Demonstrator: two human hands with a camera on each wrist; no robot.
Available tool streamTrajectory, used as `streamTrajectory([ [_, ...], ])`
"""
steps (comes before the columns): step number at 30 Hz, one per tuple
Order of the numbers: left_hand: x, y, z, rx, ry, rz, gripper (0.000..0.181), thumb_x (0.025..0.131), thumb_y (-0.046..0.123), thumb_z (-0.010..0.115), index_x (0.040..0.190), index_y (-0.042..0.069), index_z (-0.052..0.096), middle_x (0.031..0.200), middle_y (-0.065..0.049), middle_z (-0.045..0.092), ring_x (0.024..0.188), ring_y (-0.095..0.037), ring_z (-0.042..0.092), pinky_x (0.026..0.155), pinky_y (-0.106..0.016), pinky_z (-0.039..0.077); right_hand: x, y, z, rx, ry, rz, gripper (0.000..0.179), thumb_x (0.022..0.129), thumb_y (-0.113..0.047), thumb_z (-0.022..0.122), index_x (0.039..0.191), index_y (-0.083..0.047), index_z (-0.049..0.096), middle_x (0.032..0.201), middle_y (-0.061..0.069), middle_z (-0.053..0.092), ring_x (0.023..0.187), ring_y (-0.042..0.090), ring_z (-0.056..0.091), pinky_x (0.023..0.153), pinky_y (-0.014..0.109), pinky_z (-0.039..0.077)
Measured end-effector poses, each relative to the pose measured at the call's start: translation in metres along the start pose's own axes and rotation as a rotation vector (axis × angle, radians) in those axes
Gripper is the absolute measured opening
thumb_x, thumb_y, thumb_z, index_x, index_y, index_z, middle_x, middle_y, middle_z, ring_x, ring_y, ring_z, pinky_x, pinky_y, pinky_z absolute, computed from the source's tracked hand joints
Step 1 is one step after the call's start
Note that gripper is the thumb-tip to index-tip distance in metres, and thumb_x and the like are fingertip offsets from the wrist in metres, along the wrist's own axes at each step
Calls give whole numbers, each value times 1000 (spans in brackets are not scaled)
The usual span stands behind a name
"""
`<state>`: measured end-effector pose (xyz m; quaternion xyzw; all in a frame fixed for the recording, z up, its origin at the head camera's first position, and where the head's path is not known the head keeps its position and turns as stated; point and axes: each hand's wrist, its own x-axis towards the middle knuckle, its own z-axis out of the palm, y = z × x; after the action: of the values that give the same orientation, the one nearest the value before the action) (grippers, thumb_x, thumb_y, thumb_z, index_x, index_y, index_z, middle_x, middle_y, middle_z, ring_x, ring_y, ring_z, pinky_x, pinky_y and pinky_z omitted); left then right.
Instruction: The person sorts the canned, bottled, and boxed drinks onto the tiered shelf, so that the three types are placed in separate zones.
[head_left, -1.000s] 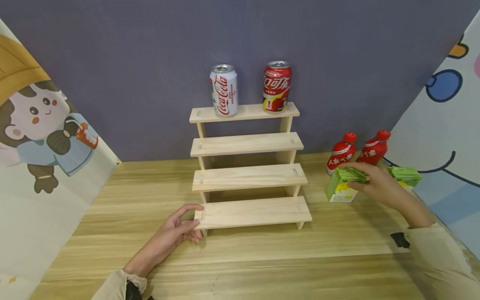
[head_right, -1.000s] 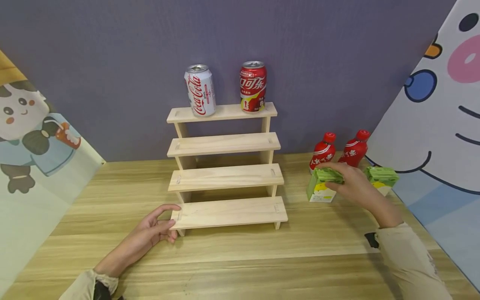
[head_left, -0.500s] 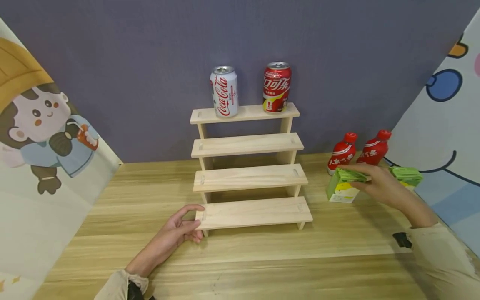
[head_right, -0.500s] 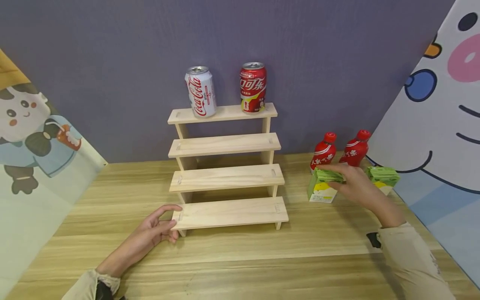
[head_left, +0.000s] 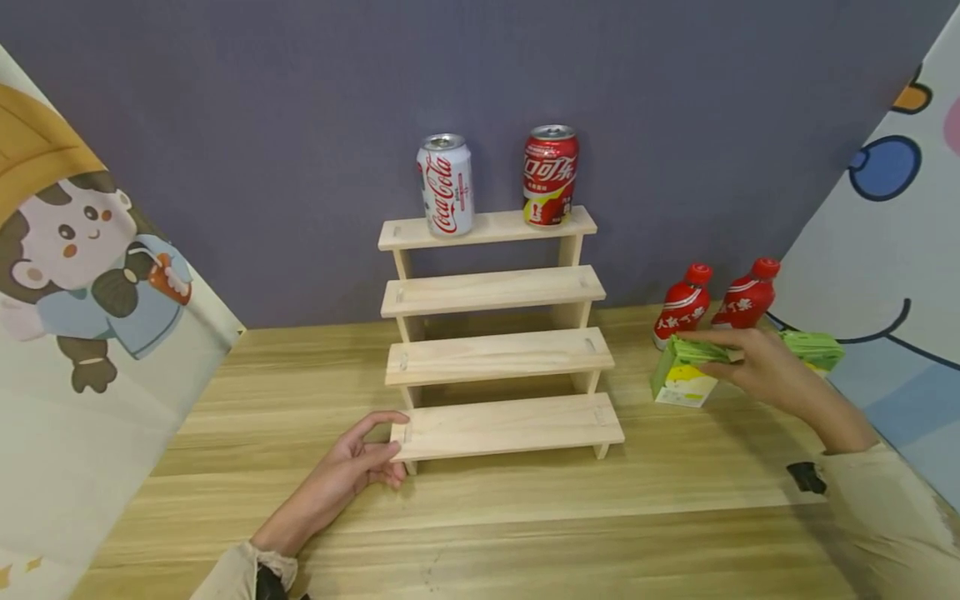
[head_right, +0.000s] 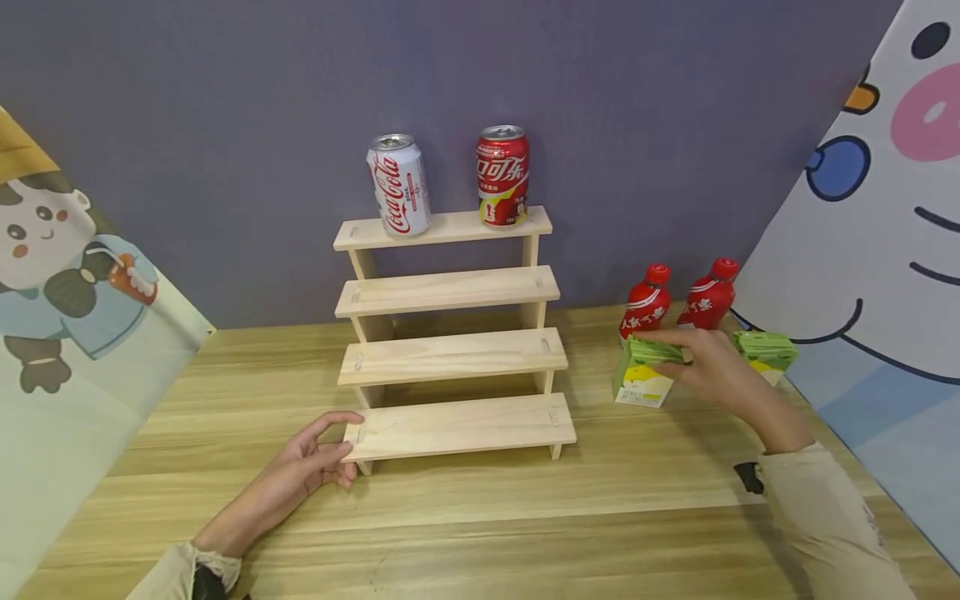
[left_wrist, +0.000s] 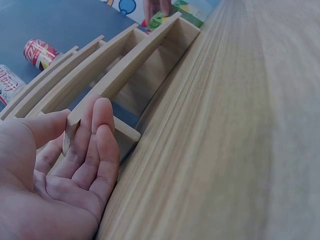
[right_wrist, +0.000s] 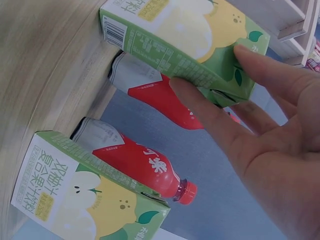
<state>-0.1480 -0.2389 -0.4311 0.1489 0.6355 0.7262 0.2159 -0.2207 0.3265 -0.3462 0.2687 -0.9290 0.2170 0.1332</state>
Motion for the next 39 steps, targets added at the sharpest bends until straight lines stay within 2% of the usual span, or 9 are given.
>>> streamTrajectory([
  [3,0,0,0,1,-5,6,46,105,12,50,148,7,34,86,-8,72,82,-18,69,79,-35,60,0,-2,-2,10,-20,12,58,74,1,85,128,-12,68,103,8,71,57,3,36,51,20,41],
  [6,0,-1,0,4,-9,12,45,105,12,49,148,6,34,86,-8,72,82,-18,69,79,-34,60,-1,-5,-3,7,-36,34,58,74,-1,85,128,-12,68,99,4,70,58,3,37,52,20,40],
  [10,0,0,0,4,-10,13,45,105,13,50,148,7,34,86,-8,72,82,-18,69,79,-34,60,-1,-9,-3,-2,-40,57,57,74,-2,85,128,-12,69,96,3,70,59,5,39,54,20,42],
  [13,0,0,0,1,-11,10,46,105,13,49,148,7,34,86,-8,72,82,-18,69,79,-34,60,0,-11,-3,7,-53,79,56,76,-2,85,128,-11,68,99,7,72,54,4,34,50,21,40],
  [15,0,0,0,-1,-13,9,46,105,13,49,148,7,34,86,-8,72,82,-19,69,79,-34,60,0,-13,-3,-3,-58,87,56,76,-4,85,129,-11,68,103,9,72,58,4,41,53,22,47],
  [20,0,0,0,-1,-15,12,45,105,12,49,148,7,34,86,-8,72,82,-19,69,78,-34,60,2,-16,-3,-40,-11,42,58,72,-3,88,126,-13,70,101,3,70,70,7,52,64,26,58],
  [25,0,1,1,3,-12,12,46,105,12,49,148,7,34,86,-9,72,82,-19,69,79,-35,60,2,-21,-3,-39,35,9,57,70,-3,88,124,-13,72,99,1,70,70,8,51,61,22,56],
  [31,1,-1,1,6,-11,-1,47,105,15,50,149,7,34,86,-9,72,83,-19,69,79,-35,60,2,-33,-4,-11,46,32,55,72,-2,87,124,-10,71,99,6,70,76,9,60,62,32,61],
  [39,0,0,0,15,5,9,46,105,13,50,148,7,34,86,-10,72,83,-20,69,79,-36,60,9,-46,-4,-16,115,-56,53,71,3,86,122,-6,71,113,13,72,89,26,70,61,22,59],
])
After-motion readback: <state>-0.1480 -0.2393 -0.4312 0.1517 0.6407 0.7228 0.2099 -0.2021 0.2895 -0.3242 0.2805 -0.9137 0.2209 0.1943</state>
